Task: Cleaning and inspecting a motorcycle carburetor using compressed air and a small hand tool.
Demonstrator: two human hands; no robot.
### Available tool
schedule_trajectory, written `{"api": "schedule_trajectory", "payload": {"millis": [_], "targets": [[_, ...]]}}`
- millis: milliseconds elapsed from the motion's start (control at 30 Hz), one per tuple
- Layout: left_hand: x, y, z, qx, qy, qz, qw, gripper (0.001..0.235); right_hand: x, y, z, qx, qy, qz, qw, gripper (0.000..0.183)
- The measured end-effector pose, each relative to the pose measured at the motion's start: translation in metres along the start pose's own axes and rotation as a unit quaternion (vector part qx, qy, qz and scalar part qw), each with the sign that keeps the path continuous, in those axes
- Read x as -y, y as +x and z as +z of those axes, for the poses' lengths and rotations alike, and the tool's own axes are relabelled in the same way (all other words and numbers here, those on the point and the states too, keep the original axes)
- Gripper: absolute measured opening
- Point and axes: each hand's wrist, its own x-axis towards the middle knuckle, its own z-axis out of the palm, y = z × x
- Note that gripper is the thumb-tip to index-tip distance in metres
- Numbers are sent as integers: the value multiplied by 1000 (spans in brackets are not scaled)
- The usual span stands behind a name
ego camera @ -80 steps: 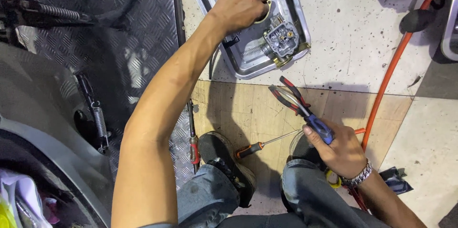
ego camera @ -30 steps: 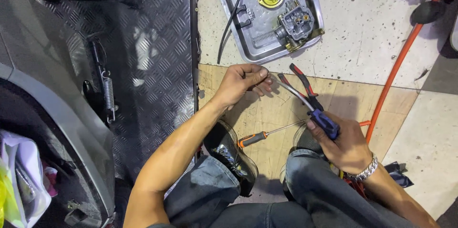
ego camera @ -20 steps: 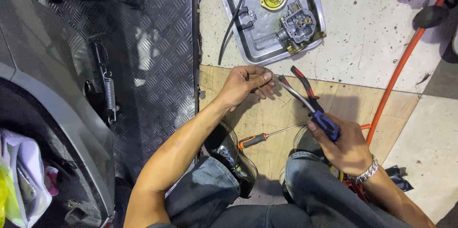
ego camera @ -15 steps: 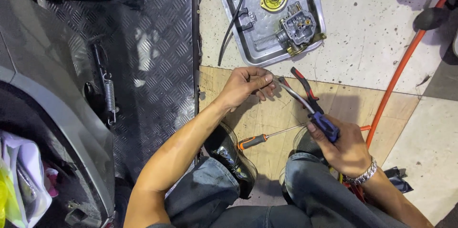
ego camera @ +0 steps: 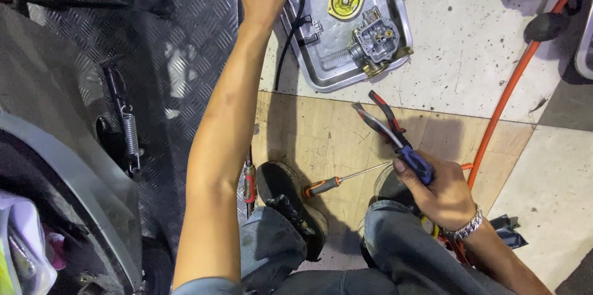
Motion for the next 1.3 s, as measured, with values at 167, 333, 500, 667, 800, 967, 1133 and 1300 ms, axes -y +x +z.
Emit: {"api": "schedule_trajectory", "payload": {"millis": [167,333,500,667,800,967,1133,1300], "targets": [[-24,-9,21,207,48,81,974,14,5,-1,-4,6,-10,76,997,47],[-33,-30,56,260,243,278,892,21,-1,-1,-4,-11,-14,23,1000,40],[-41,-23,67,305,337,344,822,25,-12,-2,-1,-28,4,-37,999,31],[-30,-19,76,346,361,445,743,36,-2,2,-4,13,-14,33,999,40],[-33,-15,69,368,361,452,728,37,-1,4,-5,36,-40,72,996,48],[-28,-17,68,349,317,415,778,19,3,5,-7,29,-28,87,995,47],[-35,-18,78,356,310,335,815,20,-6,3,-4,22,-27,37,999,44],[-43,-15,88,345,363,385,775,28,-10,3,-1,-15,-22,-10,1000,43]]}}
